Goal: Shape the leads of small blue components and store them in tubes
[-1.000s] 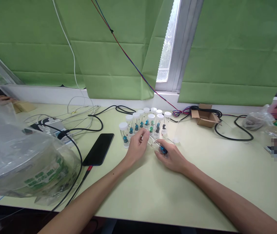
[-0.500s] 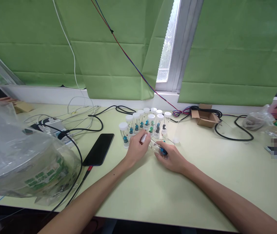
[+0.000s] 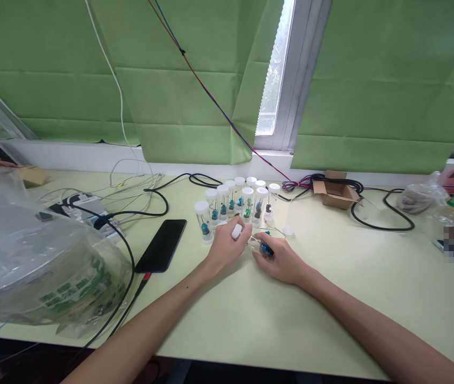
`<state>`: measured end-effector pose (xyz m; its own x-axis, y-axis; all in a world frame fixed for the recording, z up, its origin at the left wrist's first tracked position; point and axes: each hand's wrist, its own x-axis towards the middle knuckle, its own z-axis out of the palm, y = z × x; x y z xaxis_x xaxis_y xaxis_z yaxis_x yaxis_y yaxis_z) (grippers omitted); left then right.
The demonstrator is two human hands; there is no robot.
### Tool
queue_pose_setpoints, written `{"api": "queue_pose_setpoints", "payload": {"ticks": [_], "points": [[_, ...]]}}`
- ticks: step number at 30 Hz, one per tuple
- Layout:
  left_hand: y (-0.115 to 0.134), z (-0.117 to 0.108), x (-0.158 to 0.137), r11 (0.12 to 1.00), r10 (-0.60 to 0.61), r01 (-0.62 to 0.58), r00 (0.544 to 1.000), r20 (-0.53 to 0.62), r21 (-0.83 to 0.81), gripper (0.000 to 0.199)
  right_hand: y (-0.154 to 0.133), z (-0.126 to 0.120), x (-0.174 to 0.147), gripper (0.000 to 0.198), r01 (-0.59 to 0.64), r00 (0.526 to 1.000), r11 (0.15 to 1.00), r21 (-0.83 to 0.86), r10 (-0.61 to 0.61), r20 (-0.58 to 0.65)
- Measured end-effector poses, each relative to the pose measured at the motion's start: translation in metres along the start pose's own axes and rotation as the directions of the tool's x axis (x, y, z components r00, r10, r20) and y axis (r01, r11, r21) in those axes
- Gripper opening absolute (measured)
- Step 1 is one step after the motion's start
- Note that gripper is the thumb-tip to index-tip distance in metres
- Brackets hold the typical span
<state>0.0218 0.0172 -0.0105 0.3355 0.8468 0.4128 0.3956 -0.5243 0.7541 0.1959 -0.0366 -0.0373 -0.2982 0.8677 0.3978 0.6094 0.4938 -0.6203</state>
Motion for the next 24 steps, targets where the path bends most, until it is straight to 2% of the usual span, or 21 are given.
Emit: {"api": "queue_pose_setpoints", "payload": {"ticks": [24], "points": [[-0.0009, 0.0029, -0.0033, 0.995, -0.056, 0.057, 0.998, 0.014, -0.086, 0.024, 0.0018, 0.0015, 0.0002, 0.025, -0.023, 1.0, 1.0, 0.002, 0.023, 0.016]]}}
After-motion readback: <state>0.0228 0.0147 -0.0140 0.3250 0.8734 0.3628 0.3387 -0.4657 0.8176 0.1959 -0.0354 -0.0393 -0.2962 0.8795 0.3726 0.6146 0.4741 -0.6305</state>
